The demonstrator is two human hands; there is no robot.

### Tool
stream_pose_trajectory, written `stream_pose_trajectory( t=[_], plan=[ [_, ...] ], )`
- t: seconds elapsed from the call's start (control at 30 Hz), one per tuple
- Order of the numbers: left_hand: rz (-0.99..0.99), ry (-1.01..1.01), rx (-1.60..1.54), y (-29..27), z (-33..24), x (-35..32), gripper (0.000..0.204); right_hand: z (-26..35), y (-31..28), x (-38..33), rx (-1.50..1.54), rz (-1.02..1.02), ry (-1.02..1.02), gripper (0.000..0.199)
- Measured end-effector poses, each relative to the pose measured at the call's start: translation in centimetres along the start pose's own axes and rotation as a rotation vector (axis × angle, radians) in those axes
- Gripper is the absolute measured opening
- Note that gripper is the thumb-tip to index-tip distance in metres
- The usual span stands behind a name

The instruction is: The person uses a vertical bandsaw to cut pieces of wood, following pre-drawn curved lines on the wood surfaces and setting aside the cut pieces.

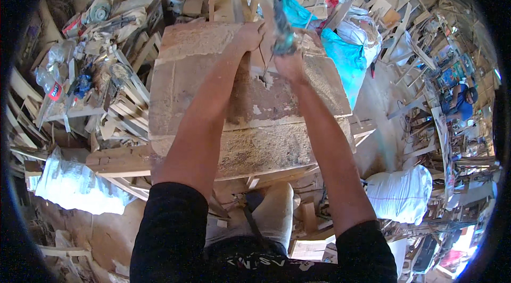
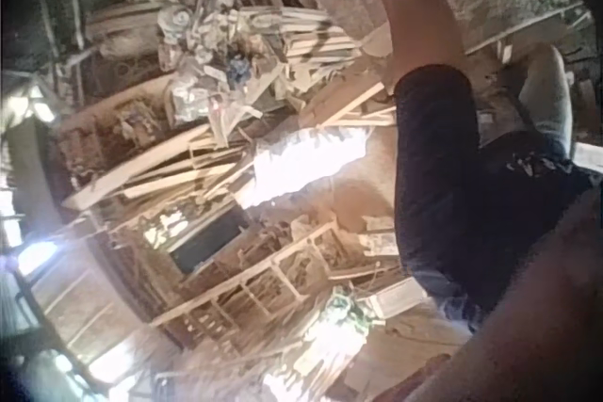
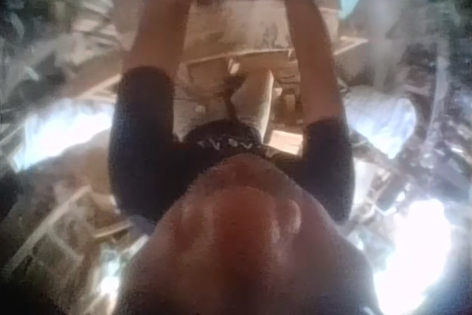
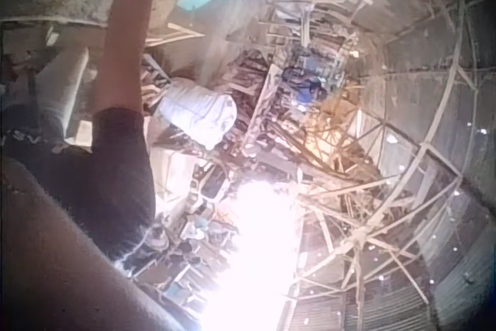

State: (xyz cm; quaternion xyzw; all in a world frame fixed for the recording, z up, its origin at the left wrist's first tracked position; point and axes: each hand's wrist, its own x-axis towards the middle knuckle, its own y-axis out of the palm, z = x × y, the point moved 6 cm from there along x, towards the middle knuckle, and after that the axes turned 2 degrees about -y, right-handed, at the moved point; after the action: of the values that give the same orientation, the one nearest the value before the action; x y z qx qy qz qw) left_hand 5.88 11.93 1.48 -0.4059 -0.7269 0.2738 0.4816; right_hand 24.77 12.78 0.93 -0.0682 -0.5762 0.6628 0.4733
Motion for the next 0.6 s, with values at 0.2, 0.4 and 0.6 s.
stream_pose_trajectory(
  t=[0.2, 0.4, 0.6],
  plan=[
    [0.208, -0.114, -0.232, 0.0, -2.3, -2.0, 0.064, -5.1, -1.6, -1.2, -0.004, 0.056, -0.049, 0.045],
    [0.213, -0.095, -0.232, -4.2, 1.4, -4.0, 0.075, -0.1, -5.1, -1.9, 0.138, 0.084, -0.088, 0.057],
    [0.301, 0.013, -0.165, -10.2, -2.1, -9.6, 0.068, -2.3, -7.5, -2.4, 0.077, 0.239, -0.047, 0.086]
  ],
)
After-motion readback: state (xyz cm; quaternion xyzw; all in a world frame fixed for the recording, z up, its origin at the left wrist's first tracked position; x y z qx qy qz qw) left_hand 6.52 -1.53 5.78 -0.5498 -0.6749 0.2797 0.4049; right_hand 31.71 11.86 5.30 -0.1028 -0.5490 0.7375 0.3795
